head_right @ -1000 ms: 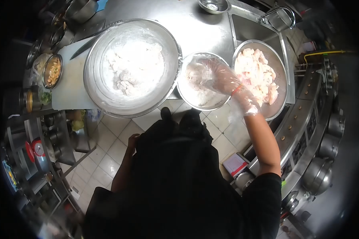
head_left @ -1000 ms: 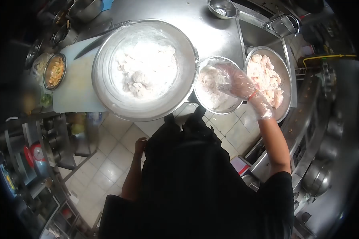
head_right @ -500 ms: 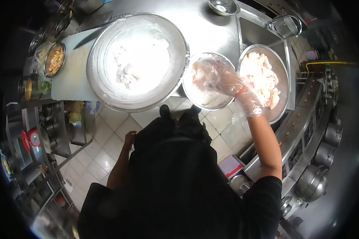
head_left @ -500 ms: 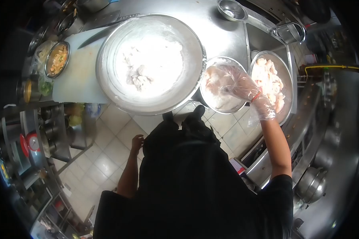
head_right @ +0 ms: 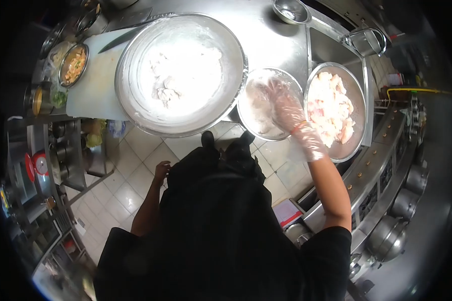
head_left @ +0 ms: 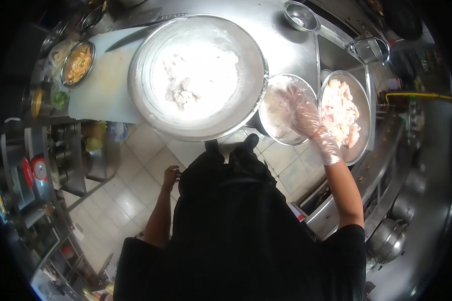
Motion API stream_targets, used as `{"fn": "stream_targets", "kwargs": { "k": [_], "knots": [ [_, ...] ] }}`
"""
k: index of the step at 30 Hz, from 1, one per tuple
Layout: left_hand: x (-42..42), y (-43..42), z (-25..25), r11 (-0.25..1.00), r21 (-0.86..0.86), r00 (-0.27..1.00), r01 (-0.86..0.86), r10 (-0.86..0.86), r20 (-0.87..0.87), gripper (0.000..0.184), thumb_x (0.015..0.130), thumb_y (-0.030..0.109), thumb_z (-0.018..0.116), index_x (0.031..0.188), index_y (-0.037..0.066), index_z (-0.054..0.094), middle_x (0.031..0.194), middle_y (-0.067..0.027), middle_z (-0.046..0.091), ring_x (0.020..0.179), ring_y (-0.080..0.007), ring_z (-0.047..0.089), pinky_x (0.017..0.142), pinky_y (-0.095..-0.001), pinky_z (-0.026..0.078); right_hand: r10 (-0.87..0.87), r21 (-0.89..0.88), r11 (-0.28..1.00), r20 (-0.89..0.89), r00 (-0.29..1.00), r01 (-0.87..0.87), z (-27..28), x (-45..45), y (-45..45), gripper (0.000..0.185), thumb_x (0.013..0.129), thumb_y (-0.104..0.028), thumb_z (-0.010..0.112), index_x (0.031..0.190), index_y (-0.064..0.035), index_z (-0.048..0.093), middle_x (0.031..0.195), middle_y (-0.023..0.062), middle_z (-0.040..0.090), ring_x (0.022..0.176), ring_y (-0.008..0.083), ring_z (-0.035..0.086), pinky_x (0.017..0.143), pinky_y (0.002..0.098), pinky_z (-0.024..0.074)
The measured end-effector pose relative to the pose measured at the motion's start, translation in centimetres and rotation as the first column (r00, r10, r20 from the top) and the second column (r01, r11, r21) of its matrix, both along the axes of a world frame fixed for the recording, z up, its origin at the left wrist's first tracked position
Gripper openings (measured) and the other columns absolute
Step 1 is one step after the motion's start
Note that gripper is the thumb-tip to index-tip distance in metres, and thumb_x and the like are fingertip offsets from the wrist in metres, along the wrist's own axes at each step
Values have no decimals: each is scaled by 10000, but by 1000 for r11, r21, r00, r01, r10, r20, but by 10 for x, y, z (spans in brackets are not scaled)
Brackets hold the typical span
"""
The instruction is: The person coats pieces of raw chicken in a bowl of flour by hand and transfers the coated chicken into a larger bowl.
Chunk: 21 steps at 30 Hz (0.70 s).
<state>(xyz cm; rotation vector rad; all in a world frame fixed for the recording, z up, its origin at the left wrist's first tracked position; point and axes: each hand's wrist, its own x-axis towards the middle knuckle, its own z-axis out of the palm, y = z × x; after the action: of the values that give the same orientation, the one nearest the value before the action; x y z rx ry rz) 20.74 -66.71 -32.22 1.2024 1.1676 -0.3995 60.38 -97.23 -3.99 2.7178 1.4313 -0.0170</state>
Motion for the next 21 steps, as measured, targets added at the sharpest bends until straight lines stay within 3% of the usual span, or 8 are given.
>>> {"fn": "stream_targets", "kwargs": {
  "k": [1, 8, 10, 12, 14, 18, 19, 21],
  "knots": [
    [-1, -1, 3, 1000, -13, 1000, -8, 8, -22, 248, 786, 73, 502, 1031, 57, 543, 717, -80, 600, 590, -152, 562, 495, -265, 442, -82, 111, 985, -371, 925, 132, 28, -5, 13, 611, 719, -228, 609, 1272, -100, 383, 1274, 170, 405, 1207, 340, 348, 991, 419, 306],
    [-22, -11, -23, 994, 68, 992, 91, -97, 87, 201, 778, 79, 533, 970, 37, 574, 730, -81, 609, 588, -131, 558, 487, -259, 431, -59, 22, 997, -312, 948, 69, -12, -1, 24, 611, 707, -209, 619, 1261, -89, 392, 1227, 155, 456, 1121, 326, 426, 956, 387, 347],
    [-22, -12, -25, 998, 35, 995, 61, -63, 83, 193, 771, 90, 552, 952, 29, 583, 723, -82, 611, 572, -121, 553, 489, -257, 430, -335, -2, 913, -575, 747, 407, -14, -1, 33, 534, 700, -165, 610, 1204, -75, 458, 1158, 143, 520, 1040, 275, 495, 919, 339, 382],
    [-15, -9, -19, 999, 38, 995, 37, -40, 88, 209, 769, 100, 554, 967, 37, 577, 710, -82, 604, 568, -122, 548, 499, -256, 430, -161, 178, 687, -908, 386, 705, -102, 27, 4, 398, 724, -125, 572, 1118, -80, 535, 1088, 123, 566, 971, 237, 540, 884, 306, 406],
    [-1, -7, -1, 996, 57, 997, 72, -74, 38, 228, 769, 104, 548, 987, 43, 570, 734, -86, 602, 595, -131, 553, 517, -257, 436, -128, 262, 920, -502, 856, 292, -45, 22, 11, 278, 772, -166, 562, 1038, -88, 577, 1070, 104, 573, 939, 237, 548, 870, 313, 414],
    [-7, -8, 4, 996, -42, 993, -75, 78, 94, 249, 764, 101, 549, 1008, 51, 563, 754, -83, 599, 614, -131, 554, 522, -251, 435, -254, 169, 767, -806, 535, 619, -19, 25, 7, 353, 703, -204, 641, 1018, -58, 579, 884, 95, 625, 842, 238, 587, 782, 327, 444],
    [-10, -10, 0, 998, -24, 993, -53, 56, 108, 238, 764, 103, 555, 995, 46, 567, 763, -81, 600, 620, -128, 556, 520, -246, 433, -59, 317, 920, -467, 882, 230, -33, 26, 5, 386, 688, -239, 653, 1019, -55, 577, 902, 121, 612, 864, 240, 579, 796, 337, 443],
    [-20, -15, -23, 1000, -5, 991, -28, 28, 131, 228, 764, 106, 560, 982, 41, 570, 772, -80, 601, 627, -125, 557, 519, -241, 432, -308, 56, 914, -546, 779, 401, -1, 0, 34, 424, 681, -283, 636, 1017, -33, 570, 1021, 195, 548, 948, 260, 544, 833, 360, 433]
  ]
}}
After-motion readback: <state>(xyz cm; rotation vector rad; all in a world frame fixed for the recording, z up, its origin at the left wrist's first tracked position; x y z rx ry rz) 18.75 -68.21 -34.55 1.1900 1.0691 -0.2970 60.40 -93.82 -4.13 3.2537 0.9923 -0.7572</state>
